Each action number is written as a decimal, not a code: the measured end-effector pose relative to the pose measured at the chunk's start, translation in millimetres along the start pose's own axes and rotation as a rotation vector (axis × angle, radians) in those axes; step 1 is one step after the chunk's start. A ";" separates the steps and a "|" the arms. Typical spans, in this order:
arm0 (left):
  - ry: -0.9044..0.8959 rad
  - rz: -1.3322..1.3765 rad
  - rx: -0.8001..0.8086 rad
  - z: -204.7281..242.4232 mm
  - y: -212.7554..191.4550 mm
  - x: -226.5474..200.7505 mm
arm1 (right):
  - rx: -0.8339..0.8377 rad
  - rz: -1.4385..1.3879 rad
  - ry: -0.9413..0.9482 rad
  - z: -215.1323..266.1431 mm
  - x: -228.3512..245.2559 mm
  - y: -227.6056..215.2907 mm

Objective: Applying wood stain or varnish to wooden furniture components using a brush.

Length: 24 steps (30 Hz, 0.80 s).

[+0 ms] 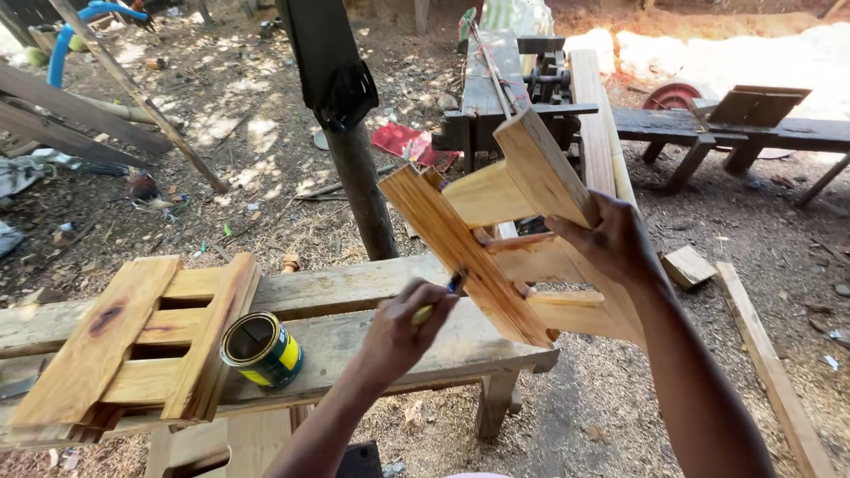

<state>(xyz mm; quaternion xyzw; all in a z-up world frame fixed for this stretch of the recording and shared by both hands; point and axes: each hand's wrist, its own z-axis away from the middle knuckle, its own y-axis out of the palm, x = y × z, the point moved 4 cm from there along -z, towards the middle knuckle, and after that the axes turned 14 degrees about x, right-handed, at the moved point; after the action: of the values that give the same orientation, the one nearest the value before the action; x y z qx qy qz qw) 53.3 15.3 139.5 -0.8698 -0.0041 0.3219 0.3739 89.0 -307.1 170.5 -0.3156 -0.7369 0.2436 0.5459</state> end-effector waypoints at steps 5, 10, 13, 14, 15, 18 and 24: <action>0.355 -0.035 -0.365 -32.3 -65.7 -1.9 | 0.027 0.037 0.082 6.9 -12.6 4.7; 0.127 0.019 -0.260 -92.4 -102.2 37.7 | 0.027 0.057 0.039 5.4 -6.8 7.4; 0.009 0.006 -0.035 -101.4 -120.9 26.5 | 0.027 0.018 0.023 0.9 -16.2 7.2; -0.023 -0.016 -0.030 -100.2 -128.8 16.7 | 0.030 0.056 0.047 -0.1 -20.5 8.1; -0.054 -0.038 -0.025 -98.9 -136.7 7.0 | 0.034 0.093 0.072 -1.1 -24.7 9.2; 0.183 0.020 -0.125 -112.8 -135.8 2.9 | 0.018 -0.055 -0.075 0.8 -6.2 6.3; 0.045 -0.100 0.138 -135.2 -118.7 28.0 | 0.009 -0.010 -0.053 -5.2 -22.4 7.5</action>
<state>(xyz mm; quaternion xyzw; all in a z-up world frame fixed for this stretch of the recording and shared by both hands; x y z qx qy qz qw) 179.3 20.2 270.8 -0.8477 -0.0167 0.2827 0.4486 100.1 -318.3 152.1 -0.3028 -0.7516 0.2522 0.5289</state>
